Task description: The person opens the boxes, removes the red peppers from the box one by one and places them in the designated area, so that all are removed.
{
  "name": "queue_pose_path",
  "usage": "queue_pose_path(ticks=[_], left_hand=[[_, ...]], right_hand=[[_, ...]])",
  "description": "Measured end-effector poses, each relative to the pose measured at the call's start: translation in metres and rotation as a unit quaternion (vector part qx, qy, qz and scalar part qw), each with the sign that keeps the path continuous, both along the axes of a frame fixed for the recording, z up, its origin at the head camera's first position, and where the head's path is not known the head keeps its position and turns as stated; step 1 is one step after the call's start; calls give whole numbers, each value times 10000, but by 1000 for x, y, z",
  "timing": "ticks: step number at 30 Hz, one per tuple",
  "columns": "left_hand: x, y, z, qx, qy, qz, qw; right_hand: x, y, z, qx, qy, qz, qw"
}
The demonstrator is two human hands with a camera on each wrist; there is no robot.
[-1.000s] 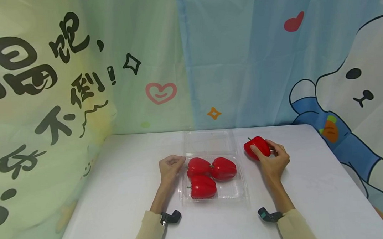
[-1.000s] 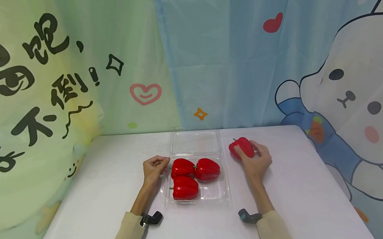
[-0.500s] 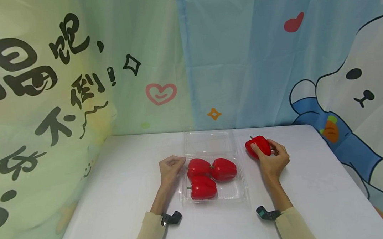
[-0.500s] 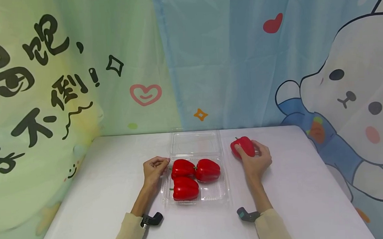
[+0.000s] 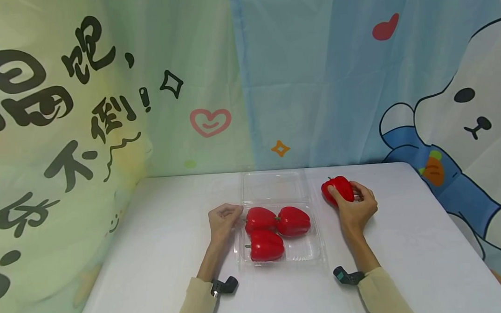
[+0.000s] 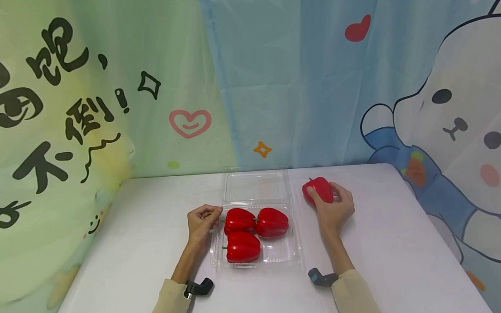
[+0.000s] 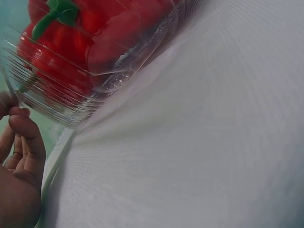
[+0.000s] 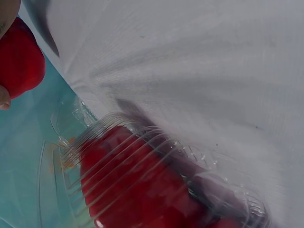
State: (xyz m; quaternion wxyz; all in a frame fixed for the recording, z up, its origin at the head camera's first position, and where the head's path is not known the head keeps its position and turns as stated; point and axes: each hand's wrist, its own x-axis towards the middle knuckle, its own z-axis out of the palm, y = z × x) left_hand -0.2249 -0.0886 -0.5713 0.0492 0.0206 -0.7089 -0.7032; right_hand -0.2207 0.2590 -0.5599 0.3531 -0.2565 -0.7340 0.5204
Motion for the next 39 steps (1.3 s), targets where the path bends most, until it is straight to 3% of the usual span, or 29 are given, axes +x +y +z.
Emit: queue_pose_path(ticks=[24, 39], left_hand=[[0, 1, 0, -135, -62, 64, 9999], [-1, 0, 0, -49, -69, 42, 10000]], right_hand=[[-20, -1, 2, -449, -189, -302, 9984], [-28, 1, 2, -769, -257, -269, 9963]])
